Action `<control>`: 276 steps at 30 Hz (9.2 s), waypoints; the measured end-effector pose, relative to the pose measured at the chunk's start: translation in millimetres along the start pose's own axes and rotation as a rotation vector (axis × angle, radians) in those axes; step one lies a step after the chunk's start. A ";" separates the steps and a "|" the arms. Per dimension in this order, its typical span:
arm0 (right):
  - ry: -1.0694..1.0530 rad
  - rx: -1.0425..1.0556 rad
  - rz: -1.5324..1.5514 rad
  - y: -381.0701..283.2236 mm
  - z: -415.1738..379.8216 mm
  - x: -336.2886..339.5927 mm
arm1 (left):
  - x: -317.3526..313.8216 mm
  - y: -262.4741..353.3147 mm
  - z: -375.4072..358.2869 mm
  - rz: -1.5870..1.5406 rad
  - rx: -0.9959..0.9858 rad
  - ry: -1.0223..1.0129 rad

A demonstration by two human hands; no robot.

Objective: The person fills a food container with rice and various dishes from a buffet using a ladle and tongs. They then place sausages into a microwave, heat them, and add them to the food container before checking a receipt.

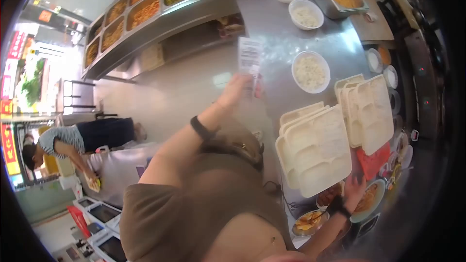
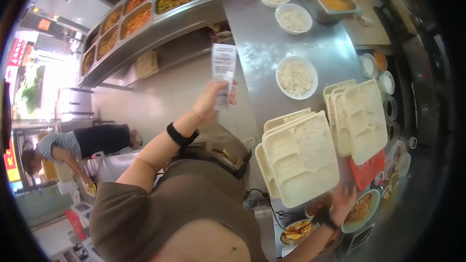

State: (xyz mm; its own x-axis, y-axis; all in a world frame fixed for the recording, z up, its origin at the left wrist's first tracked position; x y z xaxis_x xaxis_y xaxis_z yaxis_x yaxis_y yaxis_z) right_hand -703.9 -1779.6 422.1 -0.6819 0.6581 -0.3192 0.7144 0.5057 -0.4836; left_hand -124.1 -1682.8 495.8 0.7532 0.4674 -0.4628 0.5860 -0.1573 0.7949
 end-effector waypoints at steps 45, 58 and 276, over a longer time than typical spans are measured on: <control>-0.763 -0.702 -1.262 1371.7 74.6 -474.0 | 635.6 -55.1 -43.1 -1.062 -0.373 1.549; -1.557 -0.837 -1.906 1082.4 -210.0 -567.9 | 735.5 23.7 -289.8 -0.518 -0.172 1.454; -0.772 -0.367 -1.111 333.0 -72.9 -759.0 | 397.2 284.8 396.8 -0.831 -0.397 0.258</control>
State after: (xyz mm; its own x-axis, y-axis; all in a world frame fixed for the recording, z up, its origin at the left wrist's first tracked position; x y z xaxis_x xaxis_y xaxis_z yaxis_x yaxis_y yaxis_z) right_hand 63.0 -2070.1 562.7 -0.7381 -0.5853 -0.3357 -0.3304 0.7473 -0.5765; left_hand 460.6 -1887.1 382.6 0.0252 0.4816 -0.8760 0.7240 0.5955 0.3482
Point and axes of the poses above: each hand's wrist, its own z-axis towards the middle knuckle, its own x-axis out of the back of the hand, y = z × x, the point moved 2 cm from there along z, towards the middle knuckle, and after that the axes turned 3 degrees about -y, right-handed, at the moved point
